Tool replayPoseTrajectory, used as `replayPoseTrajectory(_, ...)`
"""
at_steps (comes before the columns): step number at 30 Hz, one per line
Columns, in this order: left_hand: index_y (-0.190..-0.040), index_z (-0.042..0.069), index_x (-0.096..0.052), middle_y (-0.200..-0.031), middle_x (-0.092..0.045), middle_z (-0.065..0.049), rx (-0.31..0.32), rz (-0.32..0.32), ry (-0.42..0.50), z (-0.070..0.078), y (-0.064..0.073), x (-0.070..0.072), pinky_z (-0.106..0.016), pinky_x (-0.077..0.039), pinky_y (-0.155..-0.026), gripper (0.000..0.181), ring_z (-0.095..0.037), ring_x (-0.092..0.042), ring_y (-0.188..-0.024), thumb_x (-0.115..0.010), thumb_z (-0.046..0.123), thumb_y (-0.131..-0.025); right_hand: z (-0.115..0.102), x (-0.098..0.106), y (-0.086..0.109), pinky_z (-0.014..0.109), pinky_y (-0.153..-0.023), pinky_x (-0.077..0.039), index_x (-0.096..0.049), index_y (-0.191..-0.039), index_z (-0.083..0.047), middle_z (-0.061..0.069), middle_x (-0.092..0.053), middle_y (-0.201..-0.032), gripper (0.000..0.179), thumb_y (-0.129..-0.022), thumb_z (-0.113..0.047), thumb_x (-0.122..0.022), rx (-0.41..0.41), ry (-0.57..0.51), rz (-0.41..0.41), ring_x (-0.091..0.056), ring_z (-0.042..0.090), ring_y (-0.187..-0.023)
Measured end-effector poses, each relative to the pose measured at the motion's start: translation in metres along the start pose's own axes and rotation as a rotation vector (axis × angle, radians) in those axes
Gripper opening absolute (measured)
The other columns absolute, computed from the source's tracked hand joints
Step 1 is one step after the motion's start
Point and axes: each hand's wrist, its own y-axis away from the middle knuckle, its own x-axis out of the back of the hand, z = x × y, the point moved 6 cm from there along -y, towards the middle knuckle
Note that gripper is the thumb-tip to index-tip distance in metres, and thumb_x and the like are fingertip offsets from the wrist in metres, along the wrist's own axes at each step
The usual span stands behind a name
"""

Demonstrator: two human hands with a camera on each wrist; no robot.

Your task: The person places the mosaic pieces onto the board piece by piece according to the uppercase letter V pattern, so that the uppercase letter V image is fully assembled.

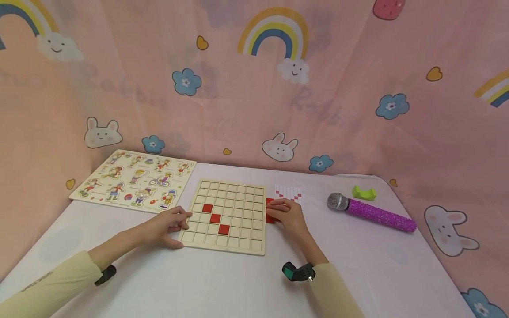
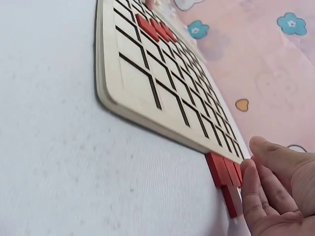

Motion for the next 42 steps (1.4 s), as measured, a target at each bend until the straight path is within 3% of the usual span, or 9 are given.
replayPoseTrajectory(7, -0.086, 0.009, -0.06, -0.121, -0.051, -0.009, -0.003, 0.01, 0.02, -0.001, 0.0, 0.002, -0.024, -0.048, -0.097, 0.029, -0.038, -0.039, -0.132, -0.085, 0.011, -0.071, 0.01, 0.024, 0.008, 0.015, -0.079, -0.054, -0.059, -0.12, 0.0, 0.015, -0.067, -0.116, 0.034, -0.09, -0.015, -0.068, 0.011, 0.049, 0.03, -0.065, 0.014, -0.095)
replayPoseTrajectory(11, -0.086, 0.01, -0.061, -0.12, -0.05, -0.009, -0.006, 0.006, 0.015, -0.002, 0.0, 0.003, -0.025, -0.048, -0.098, 0.029, -0.037, -0.039, -0.132, -0.085, 0.012, -0.071, 0.013, 0.033, 0.007, 0.014, -0.081, -0.053, -0.058, -0.119, 0.003, 0.019, -0.065, -0.117, 0.033, -0.089, -0.008, -0.067, 0.056, 0.098, 0.03, -0.066, 0.02, -0.097)
replayPoseTrajectory(15, -0.086, 0.011, -0.061, -0.121, -0.05, -0.009, -0.014, -0.001, -0.001, -0.002, -0.002, 0.002, -0.026, -0.048, -0.098, 0.028, -0.036, -0.039, -0.132, -0.085, 0.013, -0.071, 0.016, 0.035, 0.005, 0.012, -0.08, -0.052, -0.059, -0.117, 0.003, 0.021, -0.065, -0.115, 0.032, -0.087, -0.004, -0.069, 0.109, 0.168, -0.002, -0.064, 0.025, -0.095)
replayPoseTrajectory(21, -0.085, 0.01, -0.059, -0.123, -0.049, -0.01, -0.01, -0.003, 0.026, -0.002, -0.003, 0.002, -0.025, -0.048, -0.098, 0.029, -0.038, -0.039, -0.132, -0.085, 0.011, -0.071, 0.015, 0.035, 0.005, 0.011, -0.069, -0.051, -0.062, -0.112, 0.003, 0.019, -0.066, -0.108, 0.03, -0.085, -0.004, -0.072, 0.163, 0.255, -0.025, -0.059, 0.021, -0.082)
replayPoseTrajectory(25, -0.086, 0.01, -0.06, -0.124, -0.049, -0.01, -0.009, 0.0, 0.023, -0.002, -0.004, 0.002, -0.024, -0.047, -0.098, 0.029, -0.037, -0.039, -0.132, -0.084, 0.01, -0.071, 0.012, 0.035, 0.006, 0.011, -0.069, -0.05, -0.062, -0.11, 0.004, 0.019, -0.066, -0.105, 0.029, -0.084, -0.005, -0.072, 0.189, 0.275, -0.023, -0.058, 0.021, -0.082)
replayPoseTrajectory(33, -0.086, 0.012, -0.061, -0.124, -0.049, -0.009, 0.001, 0.001, 0.003, -0.003, -0.003, 0.002, -0.027, -0.047, -0.099, 0.028, -0.036, -0.038, -0.132, -0.084, 0.014, -0.072, 0.013, 0.039, 0.009, 0.014, -0.076, -0.053, -0.063, -0.111, 0.003, 0.019, -0.067, -0.106, 0.03, -0.084, -0.006, -0.072, 0.159, 0.274, 0.023, -0.064, 0.023, -0.089)
replayPoseTrajectory(37, -0.087, 0.011, -0.061, -0.124, -0.049, -0.01, 0.006, -0.002, 0.021, -0.005, -0.002, 0.001, -0.026, -0.047, -0.099, 0.028, -0.037, -0.038, -0.132, -0.084, 0.013, -0.072, 0.016, 0.04, 0.011, 0.021, -0.083, -0.055, -0.063, -0.113, 0.002, 0.017, -0.068, -0.108, 0.033, -0.084, -0.011, -0.073, 0.092, 0.253, 0.058, -0.065, 0.026, -0.098)
replayPoseTrajectory(42, -0.086, 0.011, -0.06, -0.122, -0.049, -0.008, 0.007, 0.0, 0.033, -0.005, -0.002, 0.0, -0.025, -0.048, -0.098, 0.028, -0.035, -0.039, -0.131, -0.085, 0.011, -0.071, 0.015, 0.04, 0.012, 0.021, -0.084, -0.055, -0.065, -0.114, 0.001, 0.015, -0.069, -0.108, 0.034, -0.085, -0.013, -0.074, 0.035, 0.225, 0.083, -0.064, 0.027, -0.103)
